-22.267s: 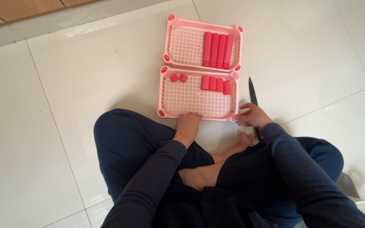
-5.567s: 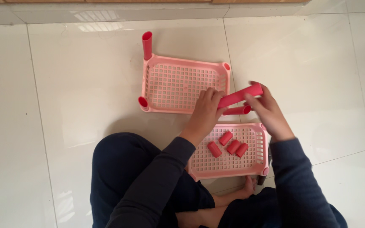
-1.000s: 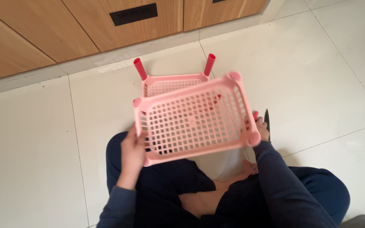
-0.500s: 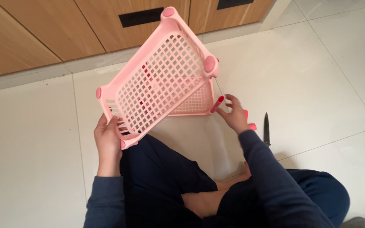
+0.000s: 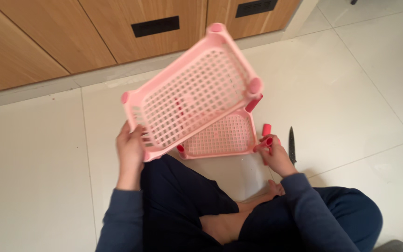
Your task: The person sits on the floor and assembles a pink plastic basket by inserting red cylindrical pegs into the corner holes of two basket halves. They then stack the two halves together to form a single basket.
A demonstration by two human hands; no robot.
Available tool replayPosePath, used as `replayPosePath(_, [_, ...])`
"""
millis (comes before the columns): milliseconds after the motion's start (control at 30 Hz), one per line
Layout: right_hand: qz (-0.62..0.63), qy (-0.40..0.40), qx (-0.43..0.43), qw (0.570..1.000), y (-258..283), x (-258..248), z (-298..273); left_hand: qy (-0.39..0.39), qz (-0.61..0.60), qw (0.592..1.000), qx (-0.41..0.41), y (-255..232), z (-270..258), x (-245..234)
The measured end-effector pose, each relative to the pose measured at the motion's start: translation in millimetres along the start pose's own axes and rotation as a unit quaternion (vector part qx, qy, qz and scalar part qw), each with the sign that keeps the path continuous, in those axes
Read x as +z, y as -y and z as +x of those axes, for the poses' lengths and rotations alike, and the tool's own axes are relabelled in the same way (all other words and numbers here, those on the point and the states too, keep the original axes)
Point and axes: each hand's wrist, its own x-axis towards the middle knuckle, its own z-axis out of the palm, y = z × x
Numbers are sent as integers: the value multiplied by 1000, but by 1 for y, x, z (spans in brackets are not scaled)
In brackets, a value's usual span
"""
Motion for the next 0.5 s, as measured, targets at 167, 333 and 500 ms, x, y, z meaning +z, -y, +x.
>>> replayPosePath(167, [274, 36, 5, 961, 24, -69, -20, 61, 73, 995, 25, 20, 2, 55])
replayPosePath(333, [446, 39, 27, 894, 68, -104, -11, 92, 229, 966, 78, 8, -3, 90])
replayPosePath(500, [305, 31, 75, 949, 88, -90, 19, 133, 203, 968, 65, 7, 3, 79])
